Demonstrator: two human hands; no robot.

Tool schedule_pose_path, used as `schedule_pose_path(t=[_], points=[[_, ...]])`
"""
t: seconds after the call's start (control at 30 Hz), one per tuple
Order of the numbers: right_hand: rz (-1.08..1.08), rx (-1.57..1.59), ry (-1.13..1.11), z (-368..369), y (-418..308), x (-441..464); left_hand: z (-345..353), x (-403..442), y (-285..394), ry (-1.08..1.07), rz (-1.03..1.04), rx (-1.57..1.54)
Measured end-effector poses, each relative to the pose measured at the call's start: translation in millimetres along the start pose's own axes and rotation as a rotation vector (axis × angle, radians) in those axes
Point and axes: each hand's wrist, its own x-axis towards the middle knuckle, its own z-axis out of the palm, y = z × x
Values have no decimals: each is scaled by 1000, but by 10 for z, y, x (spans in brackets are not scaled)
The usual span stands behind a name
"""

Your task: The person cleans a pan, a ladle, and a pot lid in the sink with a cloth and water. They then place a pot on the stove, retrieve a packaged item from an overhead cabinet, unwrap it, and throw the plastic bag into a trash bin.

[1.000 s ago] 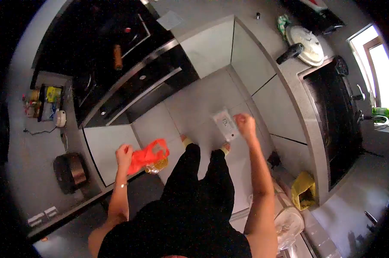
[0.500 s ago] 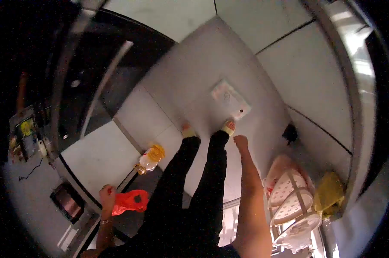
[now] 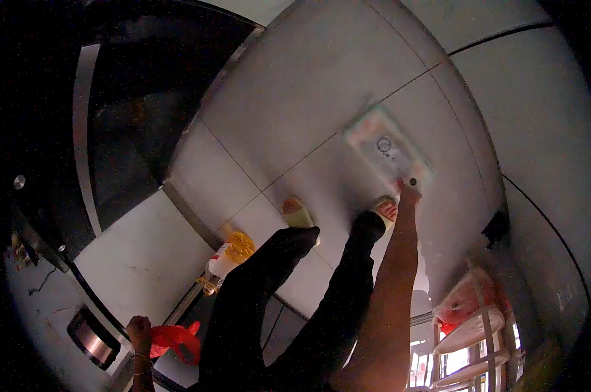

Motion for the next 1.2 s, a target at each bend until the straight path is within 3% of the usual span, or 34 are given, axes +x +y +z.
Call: schedule_pose_path(t=[0.03, 0.1, 0.17, 0.2, 0.3, 0.37, 0.4, 0.43, 0.5, 0.57, 0.6, 0.63, 0.7, 0.83, 1.0, 1.03, 1.07, 1.13, 1.2], points=[[-12, 29, -69, 51, 53, 141, 14, 4, 68, 10, 15, -4], [-115, 480, -284, 143, 227, 205, -22, -53, 25, 7, 42, -16], [-84, 844, -259, -380, -171, -805, -55, -125, -237, -19, 77, -41], [-74, 1023, -246, -679, -421, -1393, -106, -177, -257, 31, 215, -72], [-494, 678, 28, -1266, -532, -2147, -391, -433, -192, 87, 177, -166], [-591, 686, -78, -1670, -599, -2709, -585, -597, -191, 77, 154, -194], [-632, 302, 114, -2018, -740, -3279, -604, -664, -239, 153, 170, -250], [-766, 575, -77, -2271, -762, -3655, -806, -780, -130, 132, 157, -285], [-740, 391, -122, -3010, -900, -4662, -963, -938, -139, 180, 139, -354], [-776, 619, -420, -3521, -862, -5089, -1009, -1123, -231, 279, 86, -425], [-815, 694, -480, -3888, -903, -5524, -1077, -1187, -227, 289, 58, -457], [-974, 555, -599, -4160, -931, -5297, -1156, -1228, -235, 294, 39, -495], [-721, 401, -555, -5182, -1017, -6602, -1175, -1261, -353, 342, 8, -550], [-1284, 568, -435, -6025, -1057, -7181, -1559, -1310, -517, 411, 15, -688], [-2034, 284, 345, -6346, -1719, -8301, -1532, -1160, -828, 607, 43, -1006], [-2028, 433, 225, -6243, -1855, -8848, -1543, -1111, -915, 628, 12, -1047], [-1931, 748, -140, -6078, -2041, -9534, -1551, -1071, -1034, 644, -19, -1082], [-1806, 1195, -633, -5733, -2297, -10807, -1587, -1023, -1229, 664, -83, -1157], [-1846, 1129, -527, -5569, -2554, -11673, -1815, -1128, -1437, 656, -81, -1133]])
